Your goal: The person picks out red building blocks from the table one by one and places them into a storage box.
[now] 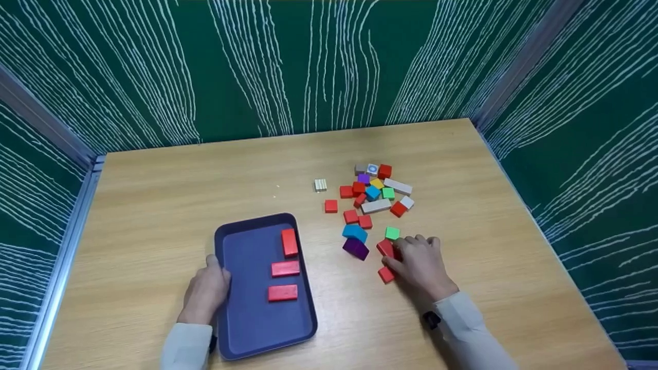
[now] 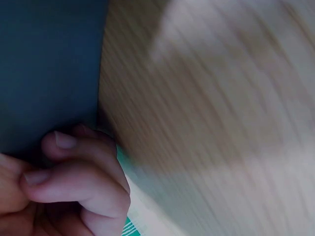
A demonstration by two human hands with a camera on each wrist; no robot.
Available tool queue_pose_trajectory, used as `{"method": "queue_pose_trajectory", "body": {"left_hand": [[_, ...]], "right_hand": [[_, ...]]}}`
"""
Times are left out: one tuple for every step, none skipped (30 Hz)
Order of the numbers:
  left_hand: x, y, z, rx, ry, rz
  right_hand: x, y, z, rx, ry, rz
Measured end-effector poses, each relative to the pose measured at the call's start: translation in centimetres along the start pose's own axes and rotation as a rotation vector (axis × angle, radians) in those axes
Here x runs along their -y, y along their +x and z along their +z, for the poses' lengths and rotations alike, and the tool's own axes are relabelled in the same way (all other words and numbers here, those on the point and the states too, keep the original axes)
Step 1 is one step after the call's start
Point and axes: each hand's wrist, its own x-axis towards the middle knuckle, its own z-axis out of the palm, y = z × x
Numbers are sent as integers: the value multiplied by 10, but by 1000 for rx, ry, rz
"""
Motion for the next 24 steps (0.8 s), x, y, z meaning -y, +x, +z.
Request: {"method": "queue_pose_trajectory", "body": {"left_hand": [[1,-1,0,2,-1,-2],[2,-1,0,6,-4,-5],[3,-2,-1,10,-6,-14],[5,-3,-2,10,-4,-22],[6,-4,-2,12,-6,-28],[7,-5,-3,15,-8,-31],[7,-6,-3,16,-12,-27],[7,-6,-3,13,-16,-21],[7,-6,-4,11,-20,-17],[6,-6,-4,8,-22,-6],[6,-5,-3,6,-21,5],[5,-4,-3,3,-20,14],[4,-3,-3,-1,-17,18],[3,-3,-2,-2,-14,18],[2,-2,-2,-5,-7,20],[1,-2,-2,-8,-3,21],[1,-1,-2,-9,-2,21],[0,-1,-2,-9,-4,22],[0,-1,-1,-9,-4,22],[-1,-1,-1,-10,-5,25],[-1,-1,-1,-12,-3,27],[-2,-1,-1,-14,-3,26],[-2,-1,-1,-15,-2,25],[-3,-1,-1,-16,-1,25]], "right_hand": [[1,1,0,-5,1,-2],[2,2,0,-11,2,-6],[3,3,1,-15,7,-15],[4,3,1,-18,12,-27],[5,4,2,-22,17,-38],[6,4,2,-26,22,-45],[6,3,3,-33,26,-51],[6,3,3,-40,28,-52],[6,2,3,-46,31,-50],[6,2,3,-53,31,-45],[5,1,2,-59,31,-38],[4,0,2,-63,31,-33],[3,0,1,-65,32,-29],[3,0,0,-62,34,-23],[3,0,-1,-60,37,-20],[3,0,-2,-58,38,-19],[3,1,-4,-57,39,-19],[4,1,-5,-58,39,-19],[4,1,-6,-60,38,-19],[5,1,-8,-63,37,-20],[6,1,-9,-68,37,-24],[7,2,-10,-73,37,-30],[9,2,-11,-81,36,-37],[11,2,-13,-87,36,-42]]}}
